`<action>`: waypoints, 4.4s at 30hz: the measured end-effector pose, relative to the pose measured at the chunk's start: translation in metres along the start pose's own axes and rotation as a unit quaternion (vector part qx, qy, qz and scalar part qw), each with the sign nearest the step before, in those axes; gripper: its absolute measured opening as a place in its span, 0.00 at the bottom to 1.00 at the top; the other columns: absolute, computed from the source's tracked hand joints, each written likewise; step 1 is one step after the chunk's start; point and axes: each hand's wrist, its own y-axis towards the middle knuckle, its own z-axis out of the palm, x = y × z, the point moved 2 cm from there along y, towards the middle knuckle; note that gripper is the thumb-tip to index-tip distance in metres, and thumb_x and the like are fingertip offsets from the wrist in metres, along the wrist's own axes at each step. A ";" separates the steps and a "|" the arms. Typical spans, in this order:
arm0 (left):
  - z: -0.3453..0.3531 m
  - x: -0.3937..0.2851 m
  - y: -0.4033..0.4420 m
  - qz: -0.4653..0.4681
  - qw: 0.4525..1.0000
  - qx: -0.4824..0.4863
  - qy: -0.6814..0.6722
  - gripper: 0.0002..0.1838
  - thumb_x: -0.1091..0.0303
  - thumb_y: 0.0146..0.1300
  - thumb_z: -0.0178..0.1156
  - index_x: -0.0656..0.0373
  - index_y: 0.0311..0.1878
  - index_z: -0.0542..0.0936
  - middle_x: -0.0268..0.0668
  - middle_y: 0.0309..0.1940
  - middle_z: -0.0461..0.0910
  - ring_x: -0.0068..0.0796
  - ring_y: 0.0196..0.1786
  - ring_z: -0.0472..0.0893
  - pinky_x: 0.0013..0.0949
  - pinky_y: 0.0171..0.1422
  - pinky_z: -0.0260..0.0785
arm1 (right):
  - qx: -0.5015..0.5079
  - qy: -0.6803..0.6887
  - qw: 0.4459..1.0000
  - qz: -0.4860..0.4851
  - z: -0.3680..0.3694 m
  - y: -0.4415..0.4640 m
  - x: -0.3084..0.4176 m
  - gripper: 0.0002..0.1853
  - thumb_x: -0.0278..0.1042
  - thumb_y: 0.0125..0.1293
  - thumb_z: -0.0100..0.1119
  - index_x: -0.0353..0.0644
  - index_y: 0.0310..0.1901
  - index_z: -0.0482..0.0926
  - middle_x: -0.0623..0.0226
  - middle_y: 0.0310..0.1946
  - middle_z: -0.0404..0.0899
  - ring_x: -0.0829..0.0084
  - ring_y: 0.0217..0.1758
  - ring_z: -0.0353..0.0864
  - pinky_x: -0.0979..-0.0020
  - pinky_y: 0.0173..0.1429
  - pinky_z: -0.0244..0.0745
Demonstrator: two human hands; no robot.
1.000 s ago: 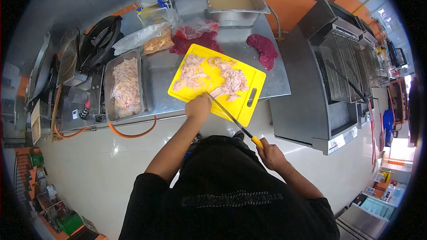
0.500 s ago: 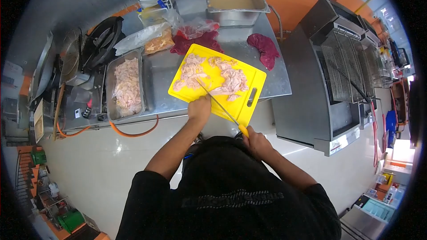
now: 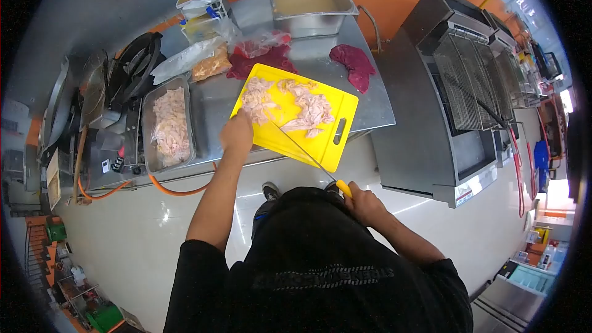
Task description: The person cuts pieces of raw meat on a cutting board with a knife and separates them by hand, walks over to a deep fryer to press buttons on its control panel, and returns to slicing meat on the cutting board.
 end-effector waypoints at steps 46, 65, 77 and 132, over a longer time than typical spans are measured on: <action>0.053 -0.062 -0.013 0.215 0.955 -0.074 -0.189 0.05 0.67 0.56 0.65 0.55 0.36 0.82 0.39 0.33 0.81 0.46 0.41 0.81 0.48 0.46 0.72 | -0.006 0.160 0.985 0.069 0.016 -0.027 0.024 0.22 0.44 0.75 0.50 0.39 0.63 0.65 0.37 0.33 0.82 0.37 0.41 0.83 0.41 0.48 0.77; 0.048 -0.045 0.001 0.259 0.946 -0.108 -0.164 0.07 0.67 0.54 0.67 0.55 0.37 0.84 0.36 0.32 0.84 0.41 0.38 0.83 0.44 0.45 0.68 | -0.128 0.170 0.977 0.032 0.023 0.025 0.051 0.19 0.46 0.72 0.52 0.39 0.52 0.70 0.40 0.32 0.82 0.40 0.39 0.84 0.42 0.45 0.78; 0.008 -0.012 0.061 0.181 0.960 -0.031 -0.210 0.19 0.73 0.61 0.61 0.61 0.57 0.82 0.53 0.52 0.83 0.51 0.51 0.83 0.46 0.58 0.74 | -0.047 0.155 0.983 0.086 -0.005 -0.034 0.039 0.19 0.48 0.74 0.51 0.39 0.53 0.70 0.41 0.32 0.82 0.39 0.39 0.84 0.44 0.46 0.78; 0.030 -0.029 -0.033 0.110 0.958 -0.070 -0.256 0.13 0.68 0.64 0.63 0.59 0.51 0.81 0.44 0.47 0.80 0.45 0.48 0.82 0.43 0.49 0.76 | -0.044 0.132 0.988 0.069 -0.011 -0.039 0.034 0.19 0.48 0.77 0.48 0.39 0.53 0.72 0.39 0.34 0.82 0.38 0.43 0.82 0.43 0.48 0.75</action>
